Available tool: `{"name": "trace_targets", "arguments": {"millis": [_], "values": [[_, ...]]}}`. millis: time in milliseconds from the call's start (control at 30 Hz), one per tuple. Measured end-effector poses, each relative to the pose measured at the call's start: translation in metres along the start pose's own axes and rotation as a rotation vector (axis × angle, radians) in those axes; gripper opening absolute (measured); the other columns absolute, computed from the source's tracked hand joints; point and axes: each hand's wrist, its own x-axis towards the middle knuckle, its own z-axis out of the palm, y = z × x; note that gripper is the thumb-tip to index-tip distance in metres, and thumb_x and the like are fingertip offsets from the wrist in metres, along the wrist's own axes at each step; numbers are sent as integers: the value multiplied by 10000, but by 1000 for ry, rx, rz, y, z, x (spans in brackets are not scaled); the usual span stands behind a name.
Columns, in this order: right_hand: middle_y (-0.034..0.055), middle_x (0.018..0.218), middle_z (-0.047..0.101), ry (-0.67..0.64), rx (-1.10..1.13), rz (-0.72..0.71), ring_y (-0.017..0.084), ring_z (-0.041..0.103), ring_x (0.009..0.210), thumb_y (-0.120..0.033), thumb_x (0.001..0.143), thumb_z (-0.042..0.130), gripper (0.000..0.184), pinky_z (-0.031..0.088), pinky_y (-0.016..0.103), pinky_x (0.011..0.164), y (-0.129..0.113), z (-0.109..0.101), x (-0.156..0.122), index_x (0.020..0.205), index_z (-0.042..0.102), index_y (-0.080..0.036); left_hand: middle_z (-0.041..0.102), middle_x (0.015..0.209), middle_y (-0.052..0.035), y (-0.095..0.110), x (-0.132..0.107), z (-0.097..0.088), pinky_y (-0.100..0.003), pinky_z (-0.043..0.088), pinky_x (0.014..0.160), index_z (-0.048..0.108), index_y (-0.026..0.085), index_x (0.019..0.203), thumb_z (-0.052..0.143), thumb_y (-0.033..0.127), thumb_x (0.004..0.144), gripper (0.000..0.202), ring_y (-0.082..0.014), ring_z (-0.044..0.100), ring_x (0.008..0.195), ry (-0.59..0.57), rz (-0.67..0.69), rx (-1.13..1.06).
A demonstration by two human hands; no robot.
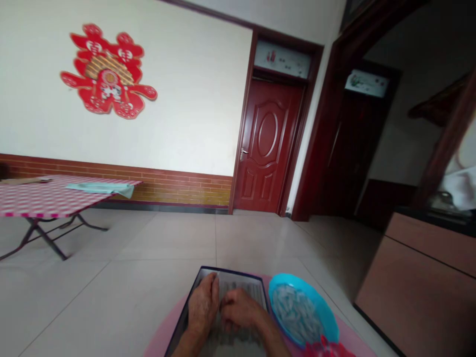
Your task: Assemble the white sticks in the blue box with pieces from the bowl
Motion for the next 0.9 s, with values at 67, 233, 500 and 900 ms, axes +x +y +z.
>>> {"name": "trace_targets", "arguments": {"millis": [67, 233, 500, 900], "values": [[-32, 486, 579, 60, -39, 2, 109, 537, 424, -153, 549, 460, 140, 392, 189, 416, 6, -19, -4, 577, 594, -179, 727, 985, -70, -3, 0, 2, -265, 517, 799, 645, 182, 1055, 384, 311, 921, 320, -189, 688, 889, -2, 33, 11], [-2, 562, 632, 379, -217, 18, 150, 603, 582, -158, 633, 451, 198, 423, 223, 541, 46, -85, -22, 659, 646, -177, 723, 1014, -68, -3, -2, 1, -285, 512, 825, 643, 186, 1085, 366, 332, 929, 350, -193, 684, 900, -23, 95, 10], [45, 770, 699, 636, -473, -26, 211, 615, 816, -72, 581, 477, 306, 409, 302, 801, 116, -131, -34, 744, 703, -200, 717, 1028, -69, 7, -2, -11, -285, 488, 862, 644, 183, 1099, 359, 291, 924, 351, -195, 670, 937, -128, 71, 22], [71, 817, 664, 658, -509, -111, 217, 562, 815, -100, 626, 511, 226, 383, 307, 794, 135, -111, -29, 748, 679, -188, 721, 1006, -76, 7, -3, -12, -309, 498, 847, 648, 171, 1084, 359, 311, 932, 355, -208, 675, 920, -144, 99, 32]]}}
